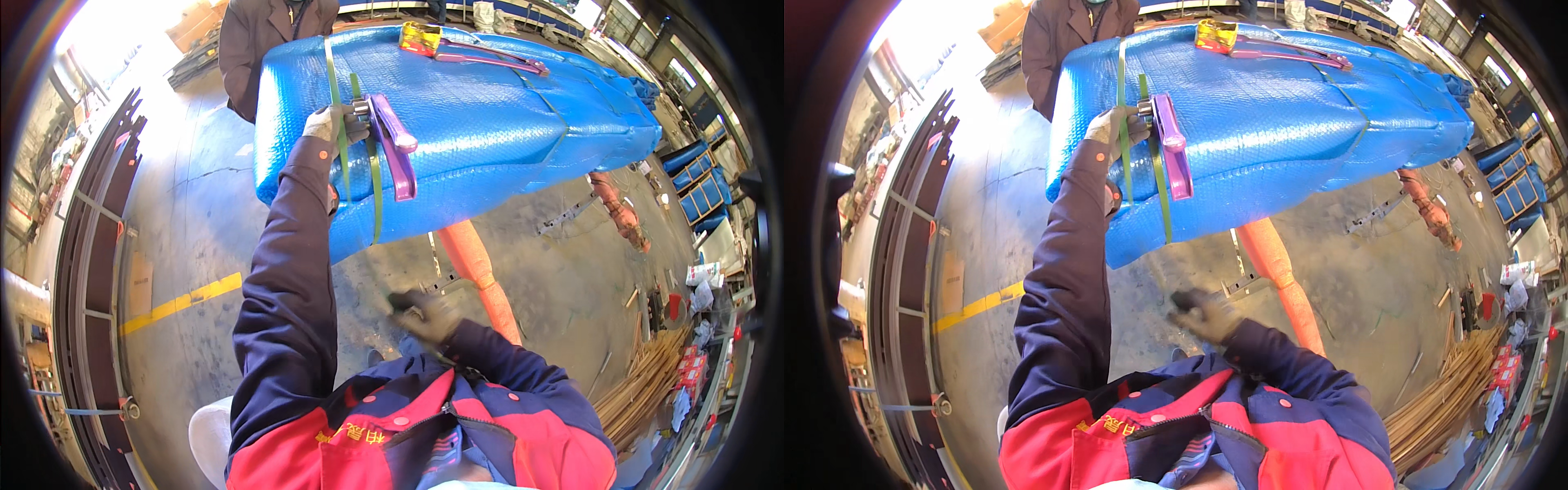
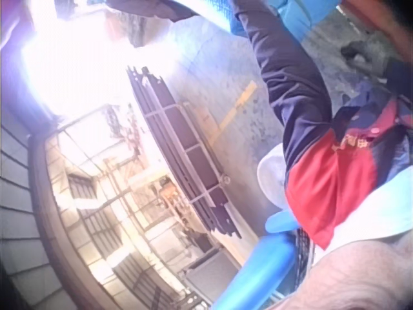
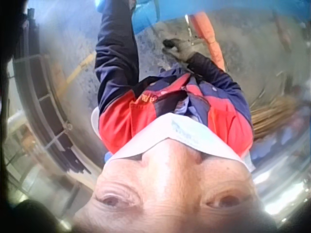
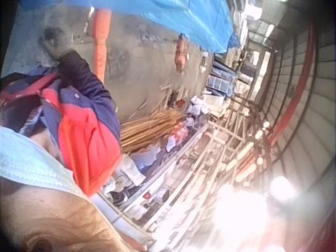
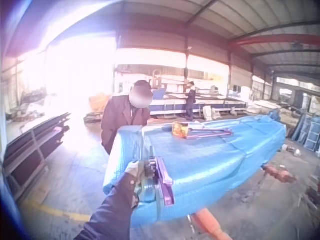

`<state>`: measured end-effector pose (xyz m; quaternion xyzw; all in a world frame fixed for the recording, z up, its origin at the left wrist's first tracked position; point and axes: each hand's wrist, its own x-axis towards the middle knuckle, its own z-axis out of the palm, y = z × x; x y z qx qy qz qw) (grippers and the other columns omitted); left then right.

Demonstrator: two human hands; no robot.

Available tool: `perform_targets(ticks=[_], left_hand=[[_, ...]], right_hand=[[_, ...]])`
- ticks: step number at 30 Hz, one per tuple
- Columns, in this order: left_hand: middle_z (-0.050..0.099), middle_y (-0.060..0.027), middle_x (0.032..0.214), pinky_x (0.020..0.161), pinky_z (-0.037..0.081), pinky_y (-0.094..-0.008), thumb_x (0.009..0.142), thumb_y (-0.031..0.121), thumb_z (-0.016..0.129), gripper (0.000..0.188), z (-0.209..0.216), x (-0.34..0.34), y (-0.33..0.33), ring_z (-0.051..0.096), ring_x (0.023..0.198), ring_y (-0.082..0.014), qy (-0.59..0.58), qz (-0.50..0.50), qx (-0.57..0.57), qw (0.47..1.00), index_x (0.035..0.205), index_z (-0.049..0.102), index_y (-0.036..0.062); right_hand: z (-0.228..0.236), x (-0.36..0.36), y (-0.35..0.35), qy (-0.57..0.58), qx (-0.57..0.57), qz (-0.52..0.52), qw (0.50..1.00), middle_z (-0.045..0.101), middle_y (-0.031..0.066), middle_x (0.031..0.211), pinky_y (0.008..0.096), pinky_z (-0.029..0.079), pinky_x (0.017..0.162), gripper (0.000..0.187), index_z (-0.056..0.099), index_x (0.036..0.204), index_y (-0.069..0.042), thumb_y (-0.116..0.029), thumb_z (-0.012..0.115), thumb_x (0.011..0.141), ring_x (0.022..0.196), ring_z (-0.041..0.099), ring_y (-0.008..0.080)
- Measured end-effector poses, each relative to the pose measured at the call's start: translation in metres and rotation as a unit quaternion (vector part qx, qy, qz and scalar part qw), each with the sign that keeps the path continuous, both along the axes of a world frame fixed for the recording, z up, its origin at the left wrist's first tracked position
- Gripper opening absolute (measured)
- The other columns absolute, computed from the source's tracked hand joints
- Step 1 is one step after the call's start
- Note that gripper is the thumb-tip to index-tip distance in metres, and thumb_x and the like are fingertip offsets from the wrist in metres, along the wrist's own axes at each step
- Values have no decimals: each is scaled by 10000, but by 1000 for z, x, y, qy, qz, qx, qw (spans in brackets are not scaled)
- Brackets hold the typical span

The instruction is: The person threads green straps through purple ratchet tensioners and tightens them around a large blue-wrapped package. A coworker assists by holding the package and operating a second tensioner. The person repeats the strapping process on multiple sections of the package.

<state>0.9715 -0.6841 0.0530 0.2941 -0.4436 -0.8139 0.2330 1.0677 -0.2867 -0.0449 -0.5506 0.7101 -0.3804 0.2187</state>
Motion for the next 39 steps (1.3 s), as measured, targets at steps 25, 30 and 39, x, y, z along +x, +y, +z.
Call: perform_targets(ticks=[25, 30, 39], left_hand=[[733, -153, 1124, 765, 577, -312, 1037, 77, 621, 419, -14, 0, 20, 702, 875, -182, -227, 94, -581, 776, 1443, 594, -22], [732, -268, 1111, 879, 583, -440, 1008, 160, 624, 335, -10, 4, 23, 721, 1045, -441, -250, 66, -579, 773, 1317, 651, 34], [716, -306, 1058, 835, 580, -500, 1001, 202, 650, 500, 0, 20, 24, 713, 973, -484, -280, 62, -566, 773, 1438, 559, -22]], right_hand=[[116, -234, -231, 43, -233, 30, 971, 707, 167, 1286, 374, 584, 964, 569, 568, 1322, -50, -87, 863, 837, 1117, 732, 281], [145, -241, -253, -57, -88, -136, 985, 726, 226, 856, 525, 549, 753, 445, 678, 1032, -47, -486, 711, 968, 867, 719, 453], [119, -245, -292, -14, -83, -90, 992, 770, 131, 907, 389, 575, 776, 256, 732, 1077, -27, -254, 761, 962, 863, 749, 249]])
